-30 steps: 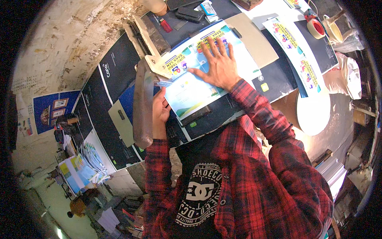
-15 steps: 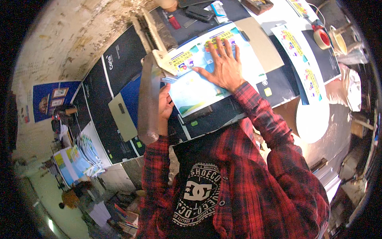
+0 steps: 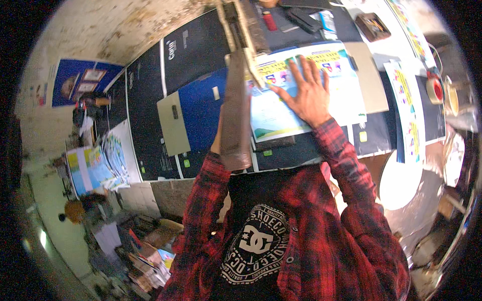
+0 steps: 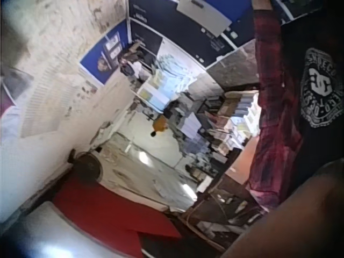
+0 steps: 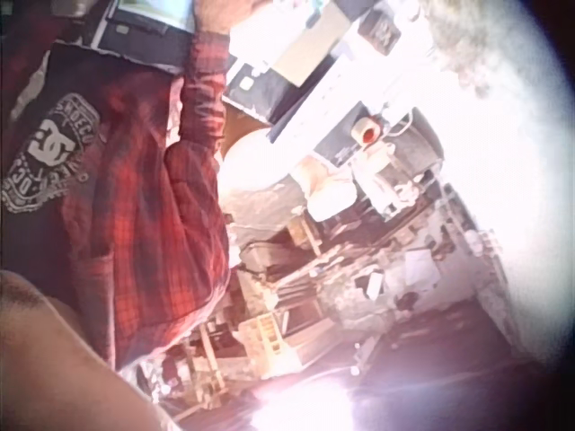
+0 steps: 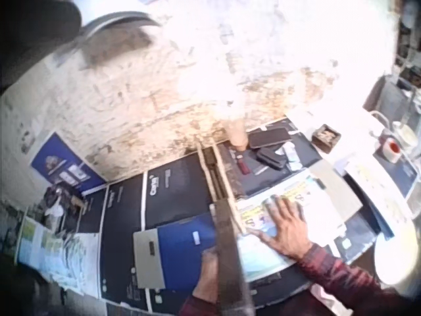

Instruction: The person uses a manual paper cutter to trim the edges of a stack of printed booklets. They repeatedly place a booklet on the cutting mat, align it against the guide, and pull down the lever to cut the paper. After cutting, the person moves the booklet to a growing pile of finished items.

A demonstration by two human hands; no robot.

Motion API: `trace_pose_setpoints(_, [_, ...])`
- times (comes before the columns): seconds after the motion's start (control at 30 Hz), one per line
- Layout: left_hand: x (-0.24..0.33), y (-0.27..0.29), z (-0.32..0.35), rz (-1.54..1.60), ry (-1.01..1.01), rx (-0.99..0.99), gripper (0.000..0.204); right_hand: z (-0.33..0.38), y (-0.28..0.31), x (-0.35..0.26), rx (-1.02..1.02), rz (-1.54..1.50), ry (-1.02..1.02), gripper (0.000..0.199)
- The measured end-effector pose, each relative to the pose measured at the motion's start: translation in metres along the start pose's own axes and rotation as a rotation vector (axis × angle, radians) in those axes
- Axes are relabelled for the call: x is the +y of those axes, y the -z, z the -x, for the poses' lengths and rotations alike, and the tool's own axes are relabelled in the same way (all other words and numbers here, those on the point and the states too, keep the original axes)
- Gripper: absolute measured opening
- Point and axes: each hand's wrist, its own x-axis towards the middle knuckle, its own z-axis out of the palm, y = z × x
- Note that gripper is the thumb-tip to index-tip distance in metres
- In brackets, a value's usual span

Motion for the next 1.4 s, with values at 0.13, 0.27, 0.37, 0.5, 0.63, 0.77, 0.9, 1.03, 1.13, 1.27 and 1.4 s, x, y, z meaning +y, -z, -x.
trace_pose_setpoints(0.13, [-0.021,0.022,-0.018,-0.265,-0.115,0.156,0.029,0.001,0.002,-0.001,-0.041,0.058,0.039,0.08])
trace_pose_setpoints(0.27, [-0.001,0.012,-0.001,-0.622,-0.301,0.29,0.024,0.003,-0.002,0.004,-0.029,0.086,0.042,0.081])
trace_pose_setpoints(0.37, [-0.009,0.019,0.0,-0.802,-0.445,0.275,0.026,0.002,-0.002,0.003,-0.035,0.08,0.048,0.082])
trace_pose_setpoints(0.5, [-0.018,0.013,0.001,-0.888,-0.511,0.253,0.025,0.002,-0.003,0.002,-0.033,0.088,0.049,0.082])
trace_pose_setpoints(0.63, [-0.016,0.011,0.003,-0.843,-0.464,0.278,0.026,0.002,-0.007,-0.001,-0.019,0.121,0.023,0.083])
trace_pose_setpoints(0.77, [-0.009,0.015,0.001,-0.779,-0.289,0.214,0.026,0.003,-0.01,-0.003,-0.002,0.095,0.028,0.084])
trace_pose_setpoints(0.9, [-0.009,0.014,0.002,-0.826,-0.296,0.219,0.026,-0.001,0.0,0.006,-0.025,0.073,0.063,0.085])
trace_pose_setpoints(1.03, [-0.021,0.025,-0.008,-0.83,-0.396,0.162,0.027,0.001,0.003,0.012,-0.012,0.065,0.072,0.088])
trace_pose_setpoints(1.13, [-0.019,0.017,-0.001,-0.727,-0.299,0.22,0.028,0.0,0.004,0.011,-0.055,0.041,0.037,0.088])
trace_pose_setpoints(1.27, [-0.02,0.024,-0.004,-0.939,-0.499,0.127,0.025,-0.001,0.009,0.022,-0.068,0.091,0.016,0.09])
trace_pose_setpoints(1.4, [-0.035,0.011,0.023,-1.327,-0.898,0.134,0.046,-0.002,0.011,0.033,-0.055,0.096,0.003,0.092])
